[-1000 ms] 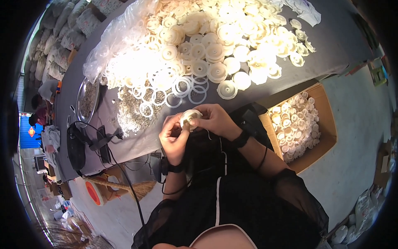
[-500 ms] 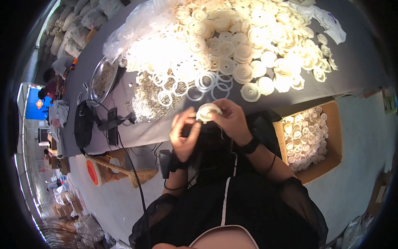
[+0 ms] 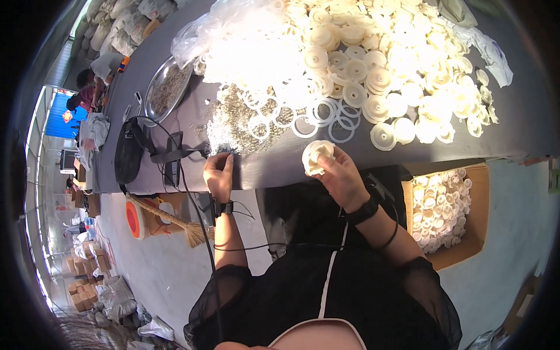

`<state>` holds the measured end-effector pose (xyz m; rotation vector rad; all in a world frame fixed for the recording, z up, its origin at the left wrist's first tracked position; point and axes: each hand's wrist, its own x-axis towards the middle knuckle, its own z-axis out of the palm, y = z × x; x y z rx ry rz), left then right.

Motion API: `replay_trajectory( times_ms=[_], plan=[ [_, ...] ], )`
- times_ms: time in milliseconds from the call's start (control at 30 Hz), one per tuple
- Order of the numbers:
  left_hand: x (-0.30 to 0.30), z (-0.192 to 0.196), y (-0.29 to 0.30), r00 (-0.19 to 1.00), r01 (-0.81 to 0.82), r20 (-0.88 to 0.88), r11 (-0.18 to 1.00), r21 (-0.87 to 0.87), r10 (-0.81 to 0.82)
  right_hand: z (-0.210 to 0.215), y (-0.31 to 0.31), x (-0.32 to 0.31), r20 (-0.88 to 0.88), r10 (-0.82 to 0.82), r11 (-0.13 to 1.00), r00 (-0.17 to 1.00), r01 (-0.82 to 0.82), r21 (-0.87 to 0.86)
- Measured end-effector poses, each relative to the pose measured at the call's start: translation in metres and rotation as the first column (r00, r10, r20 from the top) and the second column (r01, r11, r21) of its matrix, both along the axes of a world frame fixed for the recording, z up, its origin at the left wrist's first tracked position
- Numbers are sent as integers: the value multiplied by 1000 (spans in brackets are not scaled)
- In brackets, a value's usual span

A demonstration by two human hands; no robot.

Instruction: The person assembles small white plastic rings and white components by hand at a production table.

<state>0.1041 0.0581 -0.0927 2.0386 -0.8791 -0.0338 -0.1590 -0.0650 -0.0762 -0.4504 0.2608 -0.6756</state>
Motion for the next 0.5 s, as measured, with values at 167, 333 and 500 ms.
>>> replay_trajectory(
  times_ms=[167, 333, 500],
  plan=[
    [2, 10, -9, 990, -7, 140, 989, 147, -14, 10, 9, 1, -259, -116, 911, 959, -1, -412],
    [-12, 22, -12, 962, -27, 274, 987, 157, -17, 15, 7, -3, -335, -400, 547, 853, -70, -834],
    [-84, 79, -28, 759, 601, -105, 754, -265, -642, 28, -1, -1, -129, -385, 192, 914, -57, -980]
  ],
)
